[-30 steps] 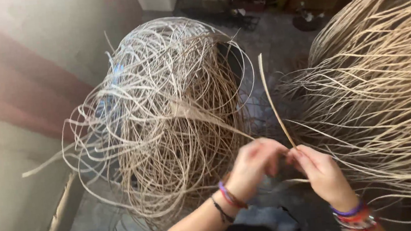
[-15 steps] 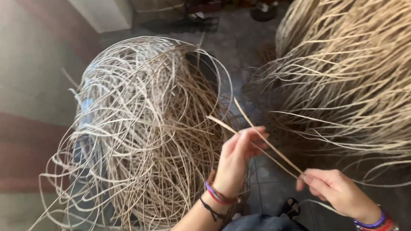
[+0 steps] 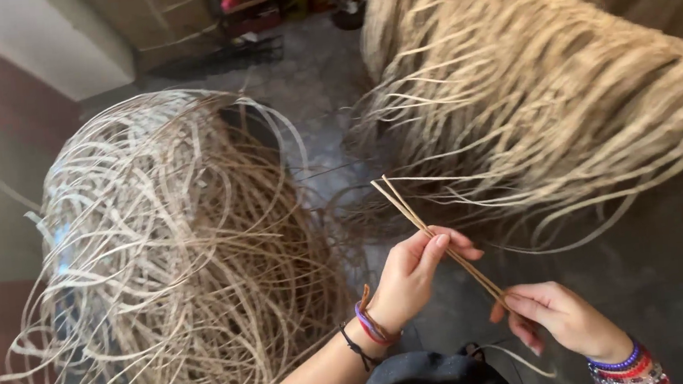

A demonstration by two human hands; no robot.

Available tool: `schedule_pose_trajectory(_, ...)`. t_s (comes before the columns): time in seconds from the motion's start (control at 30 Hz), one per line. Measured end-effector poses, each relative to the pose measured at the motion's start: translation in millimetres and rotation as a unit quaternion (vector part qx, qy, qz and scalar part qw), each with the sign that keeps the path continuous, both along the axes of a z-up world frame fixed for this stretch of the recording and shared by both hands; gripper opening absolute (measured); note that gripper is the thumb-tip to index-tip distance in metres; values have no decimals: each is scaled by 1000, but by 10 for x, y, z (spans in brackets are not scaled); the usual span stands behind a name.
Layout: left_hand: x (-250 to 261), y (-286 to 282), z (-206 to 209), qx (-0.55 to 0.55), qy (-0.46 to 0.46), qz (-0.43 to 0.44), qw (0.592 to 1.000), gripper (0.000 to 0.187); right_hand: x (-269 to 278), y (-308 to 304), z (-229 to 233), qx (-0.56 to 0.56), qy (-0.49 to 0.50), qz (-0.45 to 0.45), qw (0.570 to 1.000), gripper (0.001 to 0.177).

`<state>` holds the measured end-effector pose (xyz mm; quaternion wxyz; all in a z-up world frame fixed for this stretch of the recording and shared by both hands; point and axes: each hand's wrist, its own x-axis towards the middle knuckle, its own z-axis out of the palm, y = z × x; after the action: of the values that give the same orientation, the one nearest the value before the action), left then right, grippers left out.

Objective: Weaving and tying natural fibers onto a circular frame to create a decorative furniture piece

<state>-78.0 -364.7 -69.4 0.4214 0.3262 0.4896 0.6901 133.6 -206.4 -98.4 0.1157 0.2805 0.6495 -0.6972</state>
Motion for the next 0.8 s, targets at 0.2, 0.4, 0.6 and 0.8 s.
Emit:
schedule_pose_trajectory(0.2,424,334,87,-50,117,-15,992,34,641,215,24,170,16,-84,982,41)
schedule_pose_trajectory(0.4,715,622,335,-247,390,-141,876,61,1205,484,273,339,-24,19,940,39)
schedule_pose_trajectory(0.6,1466,949,494,121,633,-156,748,77,1756,676,93,409,24,32,912,22)
schedule_pose_trajectory(0.8,2037,1361,62,-32,619,-230,751,9,1986,784,681,436,-52,-34,898,19)
